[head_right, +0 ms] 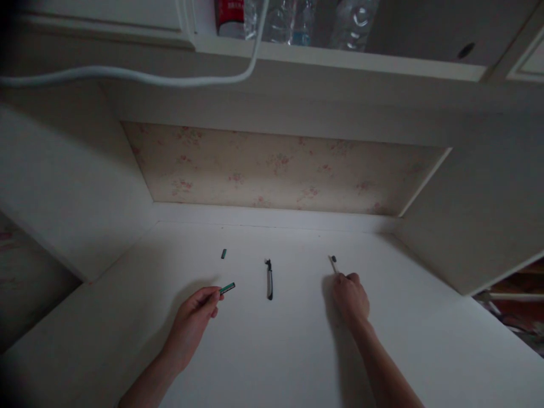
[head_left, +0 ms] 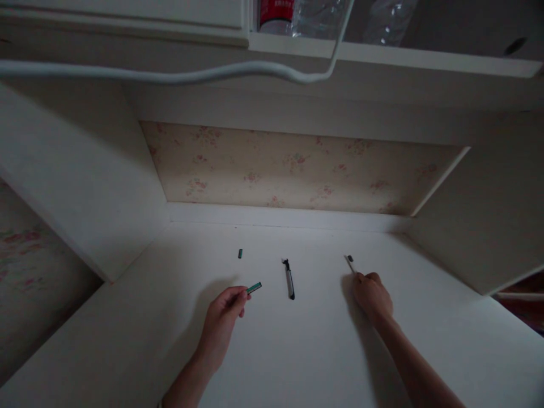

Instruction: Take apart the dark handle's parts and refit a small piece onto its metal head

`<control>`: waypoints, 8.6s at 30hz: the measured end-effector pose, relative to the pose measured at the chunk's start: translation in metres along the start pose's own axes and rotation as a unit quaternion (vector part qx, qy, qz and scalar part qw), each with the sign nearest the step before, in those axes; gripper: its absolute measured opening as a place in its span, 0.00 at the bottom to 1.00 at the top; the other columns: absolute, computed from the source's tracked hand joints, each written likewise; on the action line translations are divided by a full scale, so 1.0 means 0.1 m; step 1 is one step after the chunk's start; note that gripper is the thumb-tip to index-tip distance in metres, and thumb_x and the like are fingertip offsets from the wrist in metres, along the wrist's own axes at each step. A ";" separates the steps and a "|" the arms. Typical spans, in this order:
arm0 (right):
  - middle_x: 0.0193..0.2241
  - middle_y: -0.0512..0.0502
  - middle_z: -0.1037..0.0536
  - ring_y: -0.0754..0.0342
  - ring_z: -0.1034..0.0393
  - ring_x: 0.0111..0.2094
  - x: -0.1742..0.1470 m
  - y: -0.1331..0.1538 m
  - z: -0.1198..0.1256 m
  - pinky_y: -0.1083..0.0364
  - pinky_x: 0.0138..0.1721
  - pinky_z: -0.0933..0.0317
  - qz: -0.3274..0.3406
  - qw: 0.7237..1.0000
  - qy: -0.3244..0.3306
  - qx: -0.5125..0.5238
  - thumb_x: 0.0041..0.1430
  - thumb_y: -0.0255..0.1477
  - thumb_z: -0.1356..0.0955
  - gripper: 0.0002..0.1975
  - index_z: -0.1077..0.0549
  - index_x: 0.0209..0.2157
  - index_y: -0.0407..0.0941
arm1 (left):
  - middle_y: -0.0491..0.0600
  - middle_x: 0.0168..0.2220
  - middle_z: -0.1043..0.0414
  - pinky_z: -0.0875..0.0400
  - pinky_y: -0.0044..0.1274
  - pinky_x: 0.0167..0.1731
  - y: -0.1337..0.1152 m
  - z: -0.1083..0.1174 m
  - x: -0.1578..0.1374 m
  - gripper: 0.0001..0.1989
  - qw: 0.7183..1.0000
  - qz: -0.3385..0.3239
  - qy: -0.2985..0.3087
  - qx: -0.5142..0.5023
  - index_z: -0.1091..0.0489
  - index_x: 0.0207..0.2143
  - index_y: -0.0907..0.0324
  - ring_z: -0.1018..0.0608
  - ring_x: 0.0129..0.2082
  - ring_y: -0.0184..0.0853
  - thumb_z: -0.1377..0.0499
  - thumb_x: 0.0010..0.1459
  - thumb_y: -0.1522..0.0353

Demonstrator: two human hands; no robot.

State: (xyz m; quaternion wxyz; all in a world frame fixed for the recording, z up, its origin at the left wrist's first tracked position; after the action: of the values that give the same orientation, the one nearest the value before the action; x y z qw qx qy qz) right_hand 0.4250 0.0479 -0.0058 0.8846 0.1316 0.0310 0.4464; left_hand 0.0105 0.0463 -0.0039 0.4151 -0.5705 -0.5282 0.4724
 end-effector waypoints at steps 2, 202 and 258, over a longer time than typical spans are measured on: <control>0.44 0.31 0.28 0.42 0.28 0.37 0.00 0.02 0.03 0.49 0.35 0.37 0.010 1.000 -0.009 0.005 0.65 0.37 0.46 0.23 0.26 0.43 0.39 | 0.48 0.30 0.28 0.39 0.21 0.27 0.01 0.00 0.00 0.15 1.000 0.005 0.001 0.004 0.26 0.35 0.60 0.34 0.25 0.28 0.38 0.50 0.59; 0.13 0.59 0.43 0.65 0.57 0.11 -2.13 2.03 -0.24 0.62 0.12 0.63 0.217 0.641 0.432 0.597 0.60 0.52 0.40 0.25 0.36 0.29 0.42 | 0.57 0.50 0.29 0.36 0.31 0.49 -0.06 -0.16 -0.12 0.13 0.969 -0.067 0.235 0.045 0.22 0.37 0.59 0.27 0.47 0.42 0.40 0.56 0.62; 0.16 0.59 0.48 0.64 0.61 0.16 -2.12 1.94 -0.38 0.61 0.16 0.67 0.117 0.617 0.406 0.665 0.51 0.52 0.32 0.25 0.36 0.26 0.43 | 0.56 0.42 0.24 0.37 0.28 0.48 0.04 -0.36 -0.24 0.17 0.945 0.061 0.205 -0.246 0.24 0.42 0.61 0.26 0.43 0.37 0.34 0.48 0.66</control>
State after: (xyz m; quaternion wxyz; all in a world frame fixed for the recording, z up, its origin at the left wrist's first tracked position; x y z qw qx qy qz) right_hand 0.1394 -0.0039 -0.0050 0.3930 0.4914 0.6592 0.4117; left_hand 0.0462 0.0228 0.0021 0.3314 -0.7705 -0.4960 0.2247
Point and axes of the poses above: each hand's wrist, its own x-axis towards the middle knuckle, its own z-axis out of the back of the hand, y = z × x, the point moved 7 cm from there along x, towards the middle knuckle
